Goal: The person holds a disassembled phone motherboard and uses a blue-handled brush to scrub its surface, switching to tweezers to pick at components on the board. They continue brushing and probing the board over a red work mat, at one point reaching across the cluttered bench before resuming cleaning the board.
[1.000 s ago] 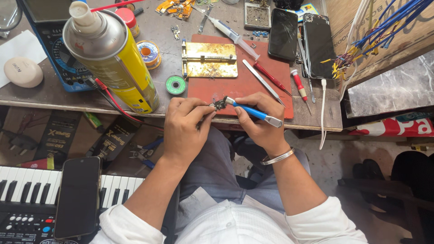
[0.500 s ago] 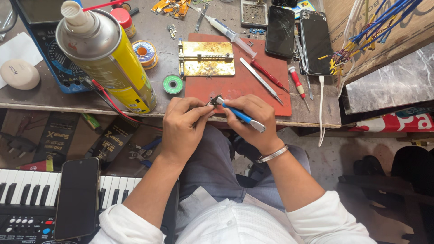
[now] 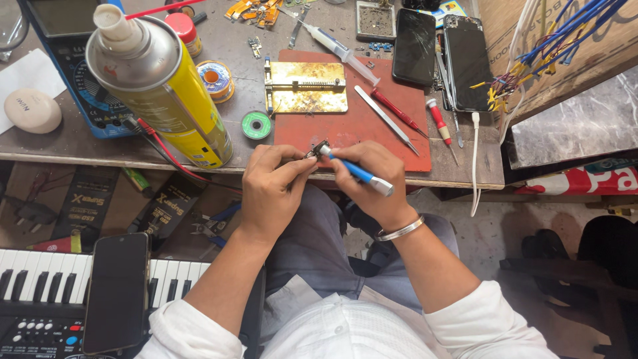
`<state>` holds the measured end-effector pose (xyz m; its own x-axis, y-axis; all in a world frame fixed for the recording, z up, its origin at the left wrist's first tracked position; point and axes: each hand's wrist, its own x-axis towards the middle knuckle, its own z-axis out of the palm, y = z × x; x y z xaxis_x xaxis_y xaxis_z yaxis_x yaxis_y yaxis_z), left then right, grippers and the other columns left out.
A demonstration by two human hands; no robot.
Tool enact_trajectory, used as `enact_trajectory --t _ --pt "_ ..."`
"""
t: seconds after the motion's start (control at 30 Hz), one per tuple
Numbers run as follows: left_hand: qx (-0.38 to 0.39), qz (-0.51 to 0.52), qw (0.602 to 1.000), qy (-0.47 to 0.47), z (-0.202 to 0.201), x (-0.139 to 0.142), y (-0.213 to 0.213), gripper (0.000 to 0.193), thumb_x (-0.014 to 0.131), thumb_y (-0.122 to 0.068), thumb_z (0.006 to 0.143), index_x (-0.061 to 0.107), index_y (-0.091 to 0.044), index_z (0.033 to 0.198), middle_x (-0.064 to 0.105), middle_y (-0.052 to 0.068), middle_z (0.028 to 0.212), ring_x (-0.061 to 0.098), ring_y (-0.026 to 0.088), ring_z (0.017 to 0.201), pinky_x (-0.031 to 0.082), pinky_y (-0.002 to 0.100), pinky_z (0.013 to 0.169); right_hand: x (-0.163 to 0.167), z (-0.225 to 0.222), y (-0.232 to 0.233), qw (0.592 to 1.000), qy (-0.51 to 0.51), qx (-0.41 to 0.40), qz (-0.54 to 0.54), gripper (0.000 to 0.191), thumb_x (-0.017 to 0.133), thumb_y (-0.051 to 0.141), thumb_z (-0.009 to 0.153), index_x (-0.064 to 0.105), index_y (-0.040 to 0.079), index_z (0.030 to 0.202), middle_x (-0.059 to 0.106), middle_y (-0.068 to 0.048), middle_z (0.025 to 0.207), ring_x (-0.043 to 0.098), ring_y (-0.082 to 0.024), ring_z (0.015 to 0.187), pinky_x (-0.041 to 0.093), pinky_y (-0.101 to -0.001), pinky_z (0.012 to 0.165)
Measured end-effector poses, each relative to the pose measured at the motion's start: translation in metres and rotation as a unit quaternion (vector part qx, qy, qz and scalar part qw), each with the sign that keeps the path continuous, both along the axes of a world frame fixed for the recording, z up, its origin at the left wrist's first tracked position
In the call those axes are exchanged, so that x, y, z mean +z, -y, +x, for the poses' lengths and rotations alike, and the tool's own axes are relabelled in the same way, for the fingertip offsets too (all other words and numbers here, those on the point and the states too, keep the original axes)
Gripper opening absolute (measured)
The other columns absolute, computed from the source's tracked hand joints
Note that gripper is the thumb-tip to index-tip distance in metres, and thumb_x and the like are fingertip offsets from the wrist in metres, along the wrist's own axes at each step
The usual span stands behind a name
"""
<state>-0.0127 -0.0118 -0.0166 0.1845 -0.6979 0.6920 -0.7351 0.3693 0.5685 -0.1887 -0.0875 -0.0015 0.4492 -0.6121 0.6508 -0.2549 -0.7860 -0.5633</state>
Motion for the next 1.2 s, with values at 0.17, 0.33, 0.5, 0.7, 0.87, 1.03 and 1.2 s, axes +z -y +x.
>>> enact_trajectory --t 0.17,0.33,0.5,0.7,0.87,1.03,1.2 --pt "0.001 -0.004 1.000 0.002 -0.0005 -0.0007 -0.0003 0.015 0.082 -0.004 0.083 0.078 -0.008 0.097 0.069 0.004 0.094 0.063 0.026 0.090 0.052 0.039 0.079 -0.0027 0.0013 -0.0011 1.000 0.003 -0.004 0.002 0.012 0.078 0.000 0.088 0.073 0.000 0.099 0.072 -0.011 0.088 0.070 -0.022 0.077 0.055 -0.0313 0.070" --pt "-0.004 -0.008 1.000 0.004 -0.0009 -0.0013 -0.0001 0.015 0.082 -0.004 0.083 0.079 -0.009 0.097 0.069 0.004 0.094 0.063 0.026 0.090 0.051 0.039 0.079 -0.0050 0.0004 -0.0018 0.998 0.035 -0.017 0.045 0.010 0.076 0.001 0.090 0.073 0.000 0.100 0.073 -0.011 0.090 0.072 -0.019 0.077 0.056 -0.0289 0.069" --pt "-0.005 -0.007 1.000 0.009 -0.0002 -0.0012 -0.0002 0.015 0.082 -0.004 0.083 0.079 -0.009 0.097 0.069 0.004 0.094 0.063 0.026 0.089 0.051 0.039 0.079 -0.0052 0.0000 -0.0021 0.999 0.023 -0.026 0.042 0.010 0.077 0.001 0.090 0.073 0.000 0.099 0.072 -0.010 0.088 0.070 -0.018 0.075 0.055 -0.0292 0.068" --pt "-0.003 -0.009 1.000 0.014 -0.0003 -0.0014 -0.0003 0.016 0.081 -0.004 0.083 0.079 -0.009 0.098 0.068 0.004 0.094 0.063 0.026 0.090 0.051 0.039 0.079 -0.0039 0.0008 -0.0015 0.999 0.020 -0.027 0.029 0.010 0.077 0.003 0.090 0.073 0.001 0.099 0.073 -0.010 0.088 0.069 -0.019 0.076 0.054 -0.0299 0.068" --pt "-0.002 -0.008 1.000 0.011 0.0000 -0.0015 -0.0006 0.016 0.082 -0.004 0.083 0.079 -0.009 0.098 0.068 0.004 0.095 0.063 0.026 0.090 0.051 0.039 0.079 -0.0033 0.0012 -0.0020 1.000 0.009 -0.006 0.012 0.011 0.076 0.003 0.090 0.073 0.001 0.100 0.073 -0.011 0.088 0.070 -0.020 0.077 0.054 -0.0302 0.069" --pt "-0.004 -0.012 1.000 0.009 -0.0010 -0.0022 0.0000 0.015 0.082 -0.003 0.083 0.079 -0.009 0.097 0.068 0.004 0.094 0.063 0.026 0.090 0.051 0.039 0.080 -0.0040 0.0019 -0.0020 0.998 0.026 -0.037 0.053 0.009 0.076 0.003 0.091 0.073 0.000 0.100 0.072 -0.010 0.088 0.071 -0.017 0.076 0.055 -0.0290 0.068" --pt "-0.005 -0.014 1.000 0.012 -0.0005 -0.0023 0.0000 0.015 0.082 -0.003 0.083 0.078 -0.009 0.096 0.068 0.004 0.094 0.063 0.026 0.090 0.051 0.039 0.080 -0.0044 0.0027 -0.0022 0.993 0.040 -0.043 0.101 0.009 0.075 0.003 0.091 0.073 0.000 0.099 0.073 -0.009 0.088 0.070 -0.014 0.073 0.055 -0.0270 0.065"
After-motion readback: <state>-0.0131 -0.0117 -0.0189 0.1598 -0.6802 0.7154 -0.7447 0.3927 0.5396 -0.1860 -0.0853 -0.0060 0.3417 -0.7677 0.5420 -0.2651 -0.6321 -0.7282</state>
